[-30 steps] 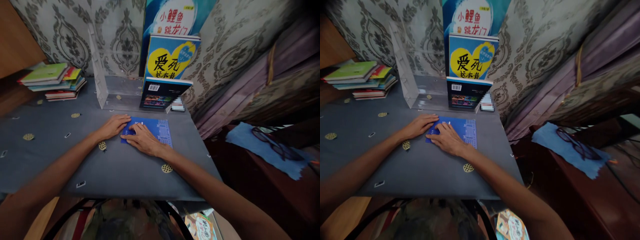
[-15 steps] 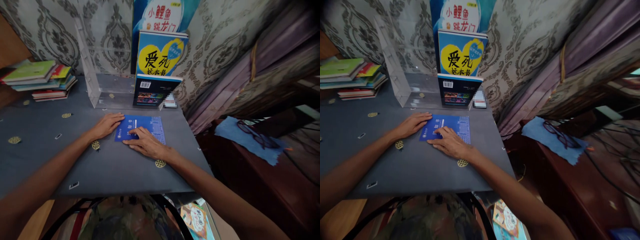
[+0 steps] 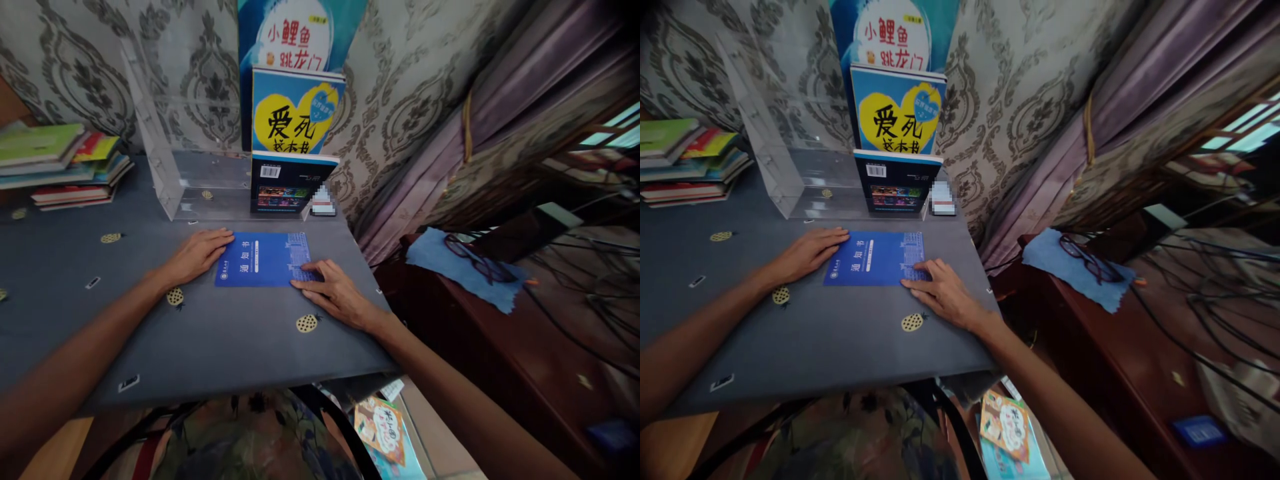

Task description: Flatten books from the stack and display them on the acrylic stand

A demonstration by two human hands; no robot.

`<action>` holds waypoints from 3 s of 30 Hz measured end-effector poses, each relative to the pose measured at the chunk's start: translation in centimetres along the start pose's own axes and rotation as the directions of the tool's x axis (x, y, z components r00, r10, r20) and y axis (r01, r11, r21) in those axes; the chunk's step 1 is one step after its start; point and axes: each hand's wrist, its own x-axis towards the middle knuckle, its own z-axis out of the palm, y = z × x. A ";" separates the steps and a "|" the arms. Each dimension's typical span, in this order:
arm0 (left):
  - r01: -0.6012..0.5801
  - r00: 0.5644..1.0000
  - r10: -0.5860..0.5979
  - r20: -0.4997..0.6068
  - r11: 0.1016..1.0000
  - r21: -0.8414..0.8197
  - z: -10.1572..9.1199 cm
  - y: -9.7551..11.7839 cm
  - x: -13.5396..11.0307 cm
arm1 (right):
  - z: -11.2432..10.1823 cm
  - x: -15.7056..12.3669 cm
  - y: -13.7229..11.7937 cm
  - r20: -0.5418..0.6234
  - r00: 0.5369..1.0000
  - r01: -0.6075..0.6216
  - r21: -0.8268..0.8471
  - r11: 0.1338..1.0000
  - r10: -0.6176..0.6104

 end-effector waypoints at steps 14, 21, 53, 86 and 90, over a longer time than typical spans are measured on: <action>-0.346 0.933 0.335 0.129 0.935 0.081 0.4 8.3 -0.3 | 1.4 8.5 2.0 -0.061 0.979 -0.202 -0.175 0.964 0.194; -0.249 0.967 0.245 0.066 0.966 0.063 -0.1 5.5 -0.5 | 0.9 4.1 -1.0 -0.096 0.979 -0.201 -0.275 0.940 0.181; 0.330 0.943 -0.328 -0.052 0.906 0.264 1.3 5.4 -0.1 | 3.7 9.0 -5.2 -0.023 0.929 -0.368 -0.166 0.915 0.369; 0.371 0.900 -0.377 0.220 0.395 -0.840 -3.8 5.6 4.4 | 1.8 8.6 1.6 0.018 0.864 -0.179 0.945 0.273 0.503; 0.466 0.884 -0.160 0.440 0.401 -0.789 -2.4 5.2 3.4 | 1.1 8.5 2.1 -0.046 0.849 -0.138 0.942 0.305 0.526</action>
